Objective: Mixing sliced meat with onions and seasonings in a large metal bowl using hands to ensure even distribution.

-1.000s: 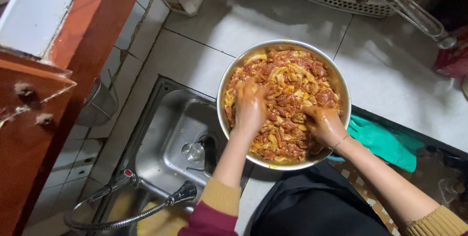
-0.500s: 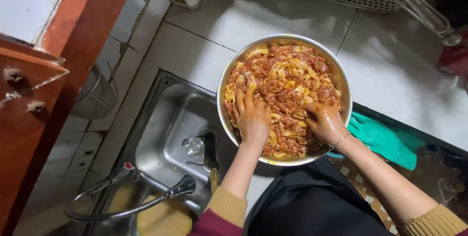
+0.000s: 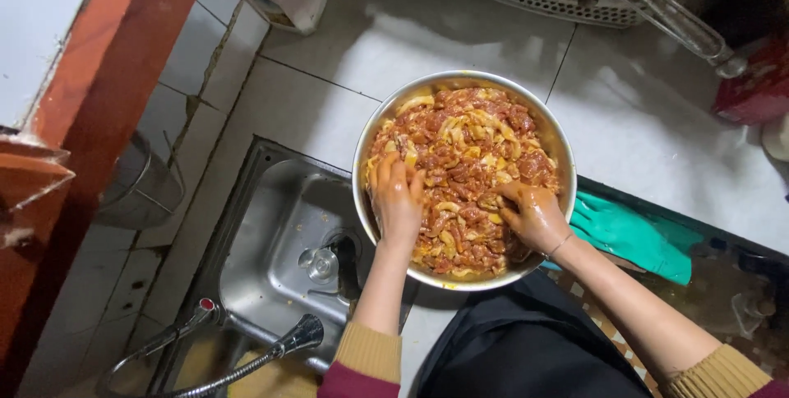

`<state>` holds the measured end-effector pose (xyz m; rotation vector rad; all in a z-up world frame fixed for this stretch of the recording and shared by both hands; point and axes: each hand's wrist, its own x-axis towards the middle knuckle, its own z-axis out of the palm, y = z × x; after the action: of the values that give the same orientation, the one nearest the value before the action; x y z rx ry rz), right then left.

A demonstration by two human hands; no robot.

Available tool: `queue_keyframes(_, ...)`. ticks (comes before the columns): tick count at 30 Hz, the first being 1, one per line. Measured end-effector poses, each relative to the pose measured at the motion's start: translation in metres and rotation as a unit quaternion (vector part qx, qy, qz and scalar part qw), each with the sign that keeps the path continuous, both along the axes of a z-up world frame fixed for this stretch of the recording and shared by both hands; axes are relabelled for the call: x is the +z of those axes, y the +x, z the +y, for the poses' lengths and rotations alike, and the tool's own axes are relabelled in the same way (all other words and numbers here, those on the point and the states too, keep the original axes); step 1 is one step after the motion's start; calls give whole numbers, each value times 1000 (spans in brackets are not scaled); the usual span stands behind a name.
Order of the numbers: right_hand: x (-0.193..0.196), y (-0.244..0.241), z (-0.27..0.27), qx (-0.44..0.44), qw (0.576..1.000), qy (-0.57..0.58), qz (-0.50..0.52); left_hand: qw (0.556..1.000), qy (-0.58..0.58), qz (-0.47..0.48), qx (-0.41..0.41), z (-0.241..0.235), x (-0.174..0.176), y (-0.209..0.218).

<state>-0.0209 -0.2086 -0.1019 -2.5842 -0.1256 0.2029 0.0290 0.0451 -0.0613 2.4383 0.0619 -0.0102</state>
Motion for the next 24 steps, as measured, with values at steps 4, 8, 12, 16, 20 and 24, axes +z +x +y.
queue_keyframes(4, -8, -2, 1, -9, 1000, -6, -10, 997, 30, -40, -56, -39, 22, 28)
queue_keyframes(8, -13, 1, -5, -12, 1000, -24, -1, 973, 62, -8, -222, -73, 3, -1)
queue_keyframes(12, 2, -5, -6, -25, 999, 8, 40, 953, 19, 19, -303, -42, 66, -44)
queue_keyframes(16, 6, 3, -5, -28, 997, 55, 46, 965, 36, -42, -256, -11, 24, -62)
queue_keyframes(20, 44, 19, -6, -54, 994, 73, 53, 921, -356, 158, 9, 1, 47, -27)
queue_keyframes(24, 138, 42, 5, -97, 978, 165, 79, 961, -232, 146, 33, 15, 58, -12)
